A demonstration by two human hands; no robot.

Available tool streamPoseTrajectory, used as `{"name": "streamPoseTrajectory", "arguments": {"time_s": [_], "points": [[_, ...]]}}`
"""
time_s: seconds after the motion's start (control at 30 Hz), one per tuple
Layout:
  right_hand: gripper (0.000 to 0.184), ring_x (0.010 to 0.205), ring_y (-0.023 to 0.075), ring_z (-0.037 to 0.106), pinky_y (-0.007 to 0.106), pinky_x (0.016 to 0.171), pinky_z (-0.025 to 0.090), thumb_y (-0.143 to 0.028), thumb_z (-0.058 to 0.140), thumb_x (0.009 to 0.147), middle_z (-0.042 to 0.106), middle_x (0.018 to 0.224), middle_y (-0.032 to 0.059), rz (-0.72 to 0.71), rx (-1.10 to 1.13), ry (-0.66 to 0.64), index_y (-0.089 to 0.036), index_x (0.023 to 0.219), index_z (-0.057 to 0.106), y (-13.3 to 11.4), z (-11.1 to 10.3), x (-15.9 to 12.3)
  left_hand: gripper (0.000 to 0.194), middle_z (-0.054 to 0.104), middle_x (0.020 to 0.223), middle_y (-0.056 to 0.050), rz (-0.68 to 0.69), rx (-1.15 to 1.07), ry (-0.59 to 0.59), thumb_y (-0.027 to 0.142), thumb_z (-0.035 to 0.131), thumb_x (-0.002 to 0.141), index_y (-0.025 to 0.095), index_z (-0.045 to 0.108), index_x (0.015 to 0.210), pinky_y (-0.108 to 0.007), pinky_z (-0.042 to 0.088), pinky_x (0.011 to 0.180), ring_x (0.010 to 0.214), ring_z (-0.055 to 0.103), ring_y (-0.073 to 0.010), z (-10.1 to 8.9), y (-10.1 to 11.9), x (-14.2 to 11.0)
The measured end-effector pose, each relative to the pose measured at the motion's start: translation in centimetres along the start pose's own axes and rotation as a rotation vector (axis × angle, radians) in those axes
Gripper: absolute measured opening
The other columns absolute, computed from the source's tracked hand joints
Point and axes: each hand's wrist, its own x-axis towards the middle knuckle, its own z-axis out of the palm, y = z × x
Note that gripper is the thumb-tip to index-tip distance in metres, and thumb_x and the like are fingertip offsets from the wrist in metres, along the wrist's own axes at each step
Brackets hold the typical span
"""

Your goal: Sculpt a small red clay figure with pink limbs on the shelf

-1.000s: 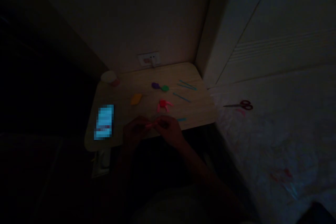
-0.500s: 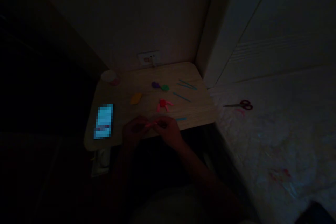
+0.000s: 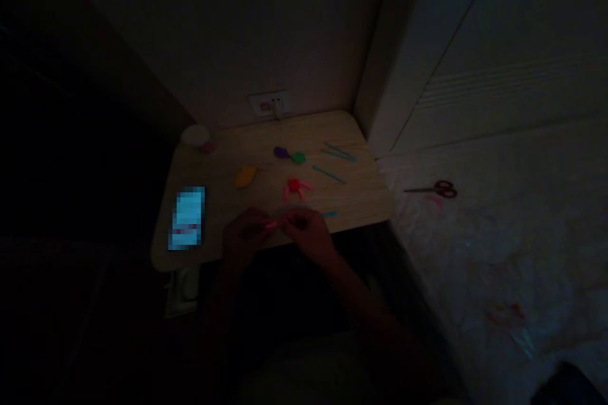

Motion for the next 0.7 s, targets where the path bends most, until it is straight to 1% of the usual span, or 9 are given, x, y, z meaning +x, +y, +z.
{"name": "streamPoseTrajectory", "arguments": {"time_s": [0.2, 0.3, 0.43, 0.53, 0.6, 0.7], "points": [[0.021, 0.063, 0.0152, 0.062, 0.027, 0.06, 0.046, -0.039, 0.077, 0.079, 0.073, 0.07, 0.0023, -0.048, -0.042, -0.009, -0.018, 0.077, 0.076, 0.43, 0.0, 0.06, 0.01, 0.073, 0.086, -0.004, 0.023, -0.004, -0.006, 0.026, 0.086, 0.079, 0.022, 0.079, 0.084, -0.027, 0.055, 0.071, 0.079, 0.068, -0.0157, 0.04, -0.11, -0.05], [0.021, 0.066, 0.0164, 0.064, 0.028, 0.063, 0.048, -0.04, 0.077, 0.079, 0.075, 0.073, 0.0037, -0.045, -0.041, 0.0, -0.019, 0.077, 0.077, 0.31, 0.26, -0.01, 0.01, 0.072, 0.084, -0.003, 0.019, -0.008, -0.008, 0.027, 0.087, 0.079, 0.021, 0.079, 0.082, -0.028, 0.054, 0.07, 0.078, 0.067, -0.0156, 0.1, -0.04, -0.01], [0.022, 0.067, 0.0178, 0.065, 0.028, 0.062, 0.049, -0.042, 0.076, 0.079, 0.077, 0.075, 0.0042, -0.04, -0.009, -0.005, -0.02, 0.076, 0.077, -0.01, 0.59, -0.11, 0.011, 0.073, 0.084, -0.004, 0.02, -0.015, 0.009, 0.028, 0.087, 0.078, 0.021, 0.079, 0.08, -0.027, 0.054, 0.069, 0.078, 0.067, -0.0161, 0.21, 0.1, 0.03], [0.022, 0.067, 0.0174, 0.064, 0.028, 0.061, 0.048, -0.042, 0.075, 0.078, 0.076, 0.074, 0.0039, -0.033, 0.01, -0.013, -0.02, 0.075, 0.076, -0.12, 0.69, -0.12, 0.012, 0.073, 0.085, -0.004, -0.011, -0.037, 0.007, 0.028, 0.087, 0.078, 0.021, 0.079, 0.082, -0.027, 0.053, 0.07, 0.079, 0.067, -0.0164, 0.13, 0.15, -0.05], [0.023, 0.063, 0.0155, 0.061, 0.026, 0.058, 0.045, -0.042, 0.075, 0.077, 0.073, 0.07, 0.0024, -0.029, 0.002, 0.017, -0.02, 0.073, 0.075, -0.08, 0.64, -0.07, 0.014, 0.073, 0.088, -0.005, -0.04, -0.072, 0.001, 0.031, 0.084, 0.081, 0.021, 0.079, 0.088, -0.028, 0.054, 0.073, 0.082, 0.068, -0.0175, -0.05, 0.15, -0.12], [0.024, 0.06, 0.0138, 0.057, 0.025, 0.056, 0.042, -0.043, 0.076, 0.075, 0.068, 0.066, 0.0005, -0.026, -0.007, 0.049, -0.019, 0.073, 0.073, 0.06, 0.42, 0.05, 0.018, 0.075, 0.089, -0.006, -0.075, -0.137, -0.007, 0.037, 0.075, 0.089, 0.02, 0.08, 0.093, -0.03, 0.054, 0.077, 0.085, 0.069, -0.019, -0.37, 0.16, -0.1]]}}
